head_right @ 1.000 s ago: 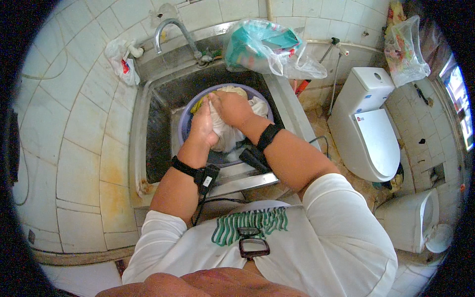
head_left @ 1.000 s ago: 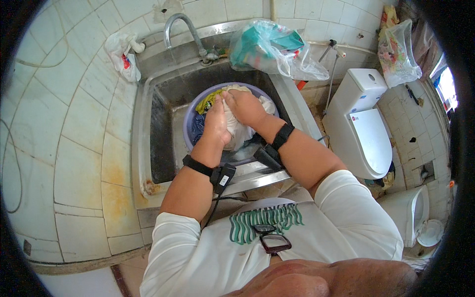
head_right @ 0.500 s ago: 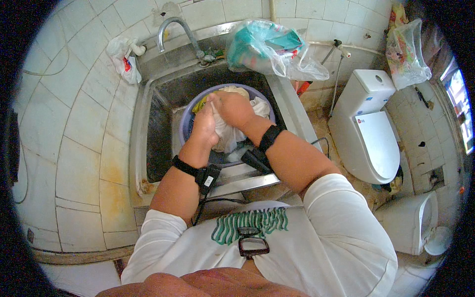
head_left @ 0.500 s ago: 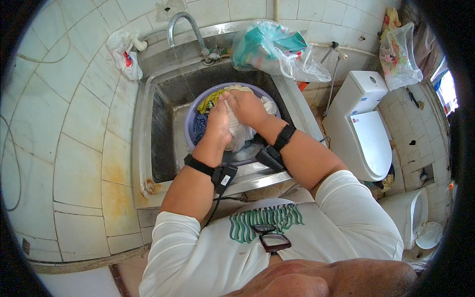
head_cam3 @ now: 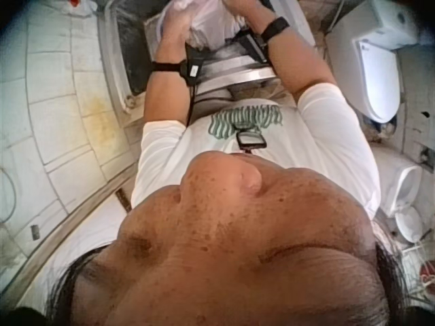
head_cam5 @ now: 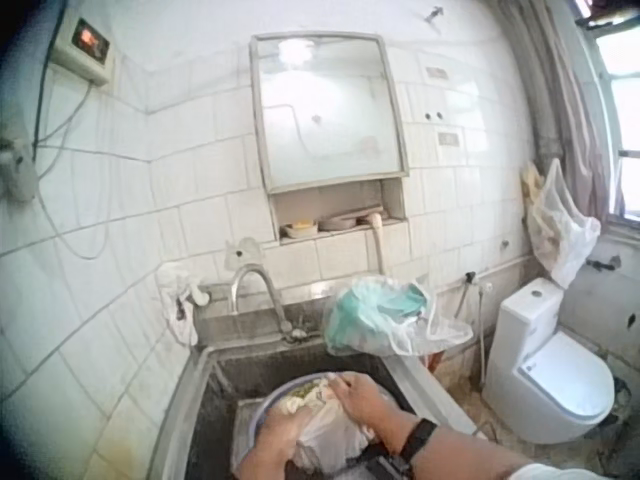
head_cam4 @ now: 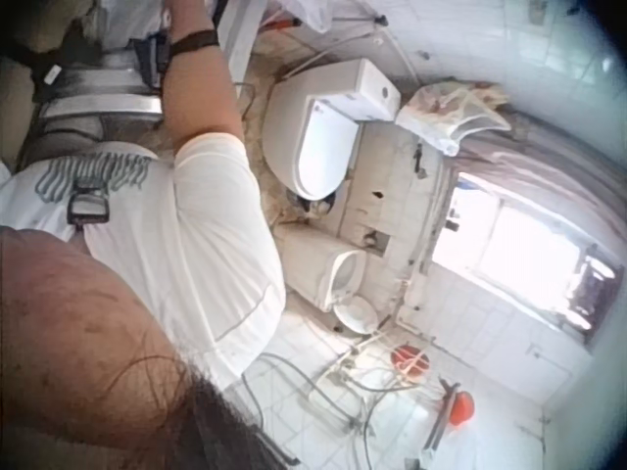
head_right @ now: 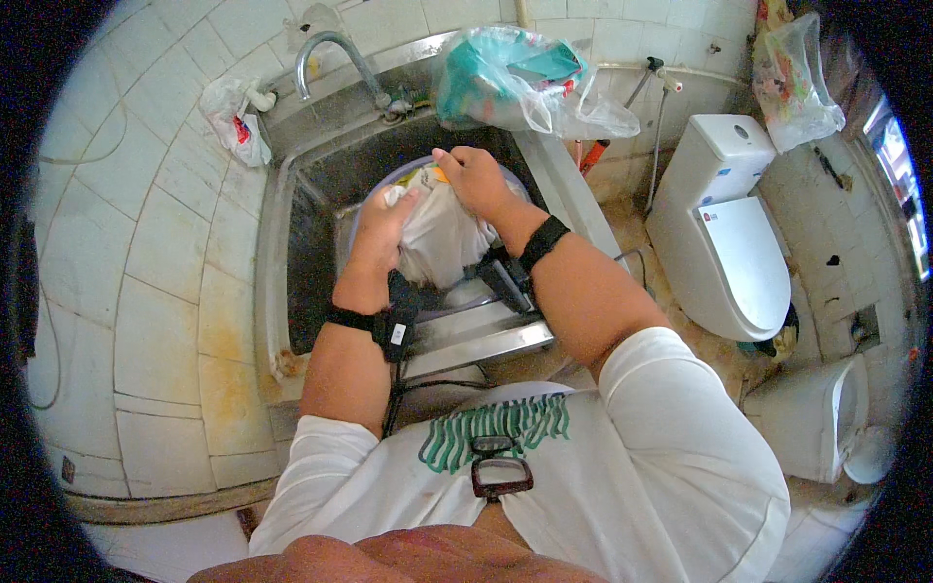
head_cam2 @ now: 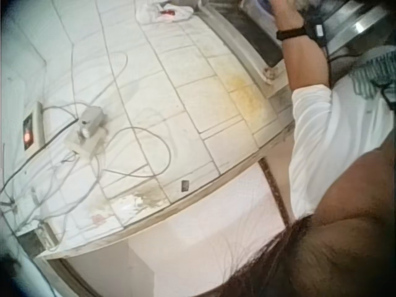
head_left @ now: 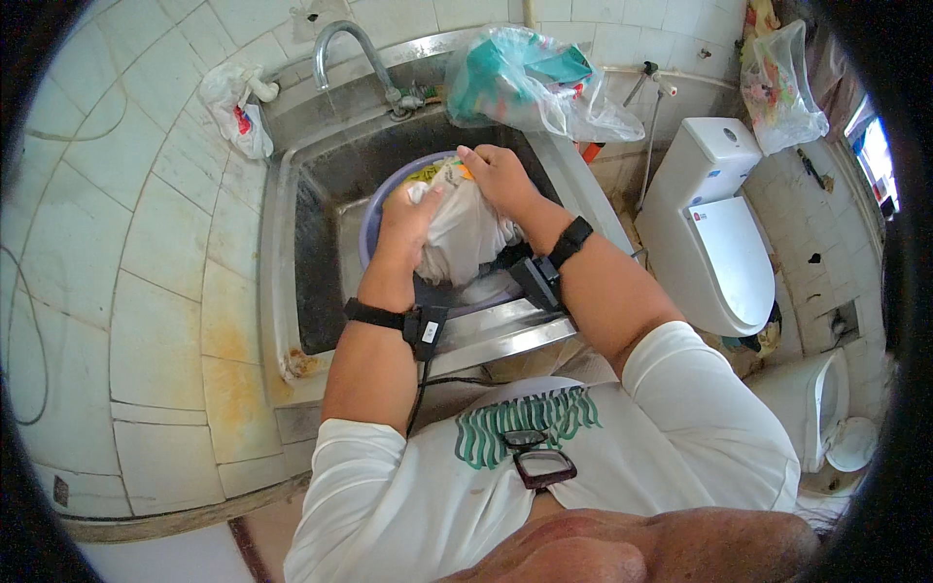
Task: The person is washing a patterned white shirt by hand in a plastic basin inside a sink, repeatedly scrubbing the fabric against itself and dipping it into the soapy water.
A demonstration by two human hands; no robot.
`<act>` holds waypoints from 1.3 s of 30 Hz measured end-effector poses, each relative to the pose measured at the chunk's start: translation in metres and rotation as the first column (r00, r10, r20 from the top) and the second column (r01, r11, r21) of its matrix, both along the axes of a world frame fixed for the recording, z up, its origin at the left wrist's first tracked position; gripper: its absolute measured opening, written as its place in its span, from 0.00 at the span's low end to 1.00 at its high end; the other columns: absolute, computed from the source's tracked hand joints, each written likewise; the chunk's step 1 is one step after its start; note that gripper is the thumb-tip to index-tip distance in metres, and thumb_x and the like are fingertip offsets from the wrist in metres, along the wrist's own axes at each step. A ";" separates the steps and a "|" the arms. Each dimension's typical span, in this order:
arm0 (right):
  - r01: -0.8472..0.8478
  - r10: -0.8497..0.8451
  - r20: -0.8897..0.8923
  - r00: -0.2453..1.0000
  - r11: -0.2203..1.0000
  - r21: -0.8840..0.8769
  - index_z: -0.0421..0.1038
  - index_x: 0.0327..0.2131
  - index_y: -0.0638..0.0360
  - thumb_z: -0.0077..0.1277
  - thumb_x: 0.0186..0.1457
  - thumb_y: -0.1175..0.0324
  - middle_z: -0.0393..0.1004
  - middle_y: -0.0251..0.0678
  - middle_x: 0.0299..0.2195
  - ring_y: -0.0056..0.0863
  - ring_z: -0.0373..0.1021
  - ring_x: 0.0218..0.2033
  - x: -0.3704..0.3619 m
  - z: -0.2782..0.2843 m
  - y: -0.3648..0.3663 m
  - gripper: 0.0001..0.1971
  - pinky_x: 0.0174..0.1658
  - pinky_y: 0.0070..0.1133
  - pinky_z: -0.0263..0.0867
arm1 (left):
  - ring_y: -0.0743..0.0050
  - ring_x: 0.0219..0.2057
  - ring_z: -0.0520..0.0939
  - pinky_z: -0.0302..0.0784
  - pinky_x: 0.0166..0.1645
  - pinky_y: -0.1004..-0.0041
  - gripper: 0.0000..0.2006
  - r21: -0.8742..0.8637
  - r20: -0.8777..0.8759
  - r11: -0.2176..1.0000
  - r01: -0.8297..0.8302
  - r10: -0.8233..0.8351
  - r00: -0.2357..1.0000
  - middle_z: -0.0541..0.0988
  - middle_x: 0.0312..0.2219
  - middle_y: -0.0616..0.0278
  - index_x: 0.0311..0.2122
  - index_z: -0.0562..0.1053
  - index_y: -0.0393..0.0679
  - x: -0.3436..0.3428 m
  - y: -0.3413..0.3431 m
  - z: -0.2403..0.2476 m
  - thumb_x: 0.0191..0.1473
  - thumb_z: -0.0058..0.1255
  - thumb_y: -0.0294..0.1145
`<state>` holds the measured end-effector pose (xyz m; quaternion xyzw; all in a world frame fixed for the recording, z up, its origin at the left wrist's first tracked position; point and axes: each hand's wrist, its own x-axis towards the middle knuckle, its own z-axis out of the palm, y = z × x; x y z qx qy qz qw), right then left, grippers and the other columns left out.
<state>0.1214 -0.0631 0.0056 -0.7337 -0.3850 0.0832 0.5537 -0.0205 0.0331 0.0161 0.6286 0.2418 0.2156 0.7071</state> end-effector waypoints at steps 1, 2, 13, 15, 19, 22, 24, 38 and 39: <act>-0.079 0.080 -0.058 0.995 0.997 0.012 0.70 0.25 0.67 0.46 0.56 0.55 0.68 0.34 0.19 0.20 0.61 0.22 -0.002 0.001 -0.001 0.20 0.27 0.23 0.60 | 0.77 0.32 0.74 0.70 0.36 0.73 0.12 0.091 0.016 0.992 -0.092 0.091 0.996 0.75 0.29 0.60 0.36 0.70 0.35 0.000 0.004 -0.004 0.51 0.53 0.33; -0.156 0.159 -0.114 0.981 0.987 0.029 0.70 0.27 0.67 0.47 0.55 0.55 0.69 0.35 0.20 0.20 0.62 0.23 -0.005 0.003 -0.001 0.20 0.28 0.22 0.61 | 0.77 0.31 0.74 0.69 0.36 0.73 0.12 0.180 0.040 0.966 -0.183 0.179 0.983 0.75 0.28 0.60 0.36 0.70 0.35 -0.001 0.007 -0.008 0.51 0.52 0.33; -0.247 0.347 0.250 0.904 0.900 -0.359 0.66 0.46 0.65 0.63 0.33 0.59 0.73 0.51 0.37 0.44 0.69 0.41 0.005 -0.012 -0.011 0.34 0.45 0.25 0.63 | 0.72 0.34 0.73 0.69 0.42 0.72 0.12 0.351 0.263 0.740 -0.574 0.510 0.819 0.73 0.34 0.58 0.40 0.66 0.36 -0.007 0.032 -0.002 0.56 0.45 0.34; -0.249 0.324 0.143 0.935 0.889 -0.384 0.67 0.45 0.65 0.62 0.33 0.61 0.72 0.52 0.37 0.43 0.69 0.40 0.008 -0.004 -0.013 0.32 0.45 0.26 0.63 | 0.71 0.34 0.73 0.68 0.42 0.72 0.12 0.274 0.288 0.724 -0.632 0.565 0.773 0.72 0.34 0.57 0.41 0.66 0.36 -0.009 0.033 0.002 0.57 0.44 0.34; -0.206 0.311 0.153 0.938 0.856 -0.474 0.69 0.42 0.65 0.60 0.35 0.61 0.73 0.50 0.35 0.42 0.70 0.37 0.013 0.006 -0.017 0.27 0.43 0.27 0.64 | 0.67 0.36 0.72 0.67 0.44 0.70 0.13 0.216 0.323 0.680 -0.701 0.628 0.708 0.72 0.35 0.54 0.40 0.65 0.35 -0.012 0.035 0.005 0.57 0.43 0.35; -0.172 0.253 0.136 0.958 0.884 -0.434 0.70 0.39 0.63 0.59 0.37 0.63 0.73 0.50 0.34 0.43 0.70 0.35 0.020 0.013 -0.018 0.23 0.40 0.28 0.65 | 0.68 0.35 0.72 0.67 0.43 0.70 0.13 0.113 0.335 0.709 -0.696 0.632 0.699 0.71 0.34 0.55 0.40 0.64 0.35 -0.017 0.035 0.010 0.57 0.42 0.35; -0.060 0.095 0.194 0.976 0.982 -0.180 0.70 0.37 0.62 0.58 0.40 0.67 0.72 0.49 0.31 0.43 0.70 0.33 0.025 0.011 -0.012 0.18 0.38 0.27 0.65 | 0.68 0.35 0.71 0.67 0.43 0.70 0.12 0.220 0.342 0.640 -0.737 0.657 0.672 0.71 0.34 0.55 0.40 0.64 0.35 -0.018 0.031 0.016 0.58 0.42 0.35; -0.373 0.421 0.244 0.874 0.902 -0.219 0.70 0.32 0.57 0.54 0.37 0.74 0.73 0.42 0.28 0.38 0.70 0.33 0.005 0.014 -0.015 0.13 0.38 0.25 0.64 | 0.64 0.31 0.77 0.72 0.39 0.69 0.08 0.061 0.284 0.960 -0.274 0.246 0.927 0.75 0.29 0.55 0.36 0.64 0.37 -0.016 0.047 -0.004 0.57 0.39 0.31; -0.425 0.512 0.221 0.830 0.837 -0.345 0.71 0.31 0.57 0.55 0.37 0.74 0.74 0.42 0.29 0.37 0.70 0.33 0.003 0.016 -0.018 0.12 0.38 0.25 0.64 | 0.65 0.32 0.77 0.71 0.39 0.69 0.07 0.093 0.184 0.980 -0.177 0.158 0.970 0.75 0.29 0.56 0.36 0.65 0.38 -0.016 0.045 -0.005 0.57 0.40 0.31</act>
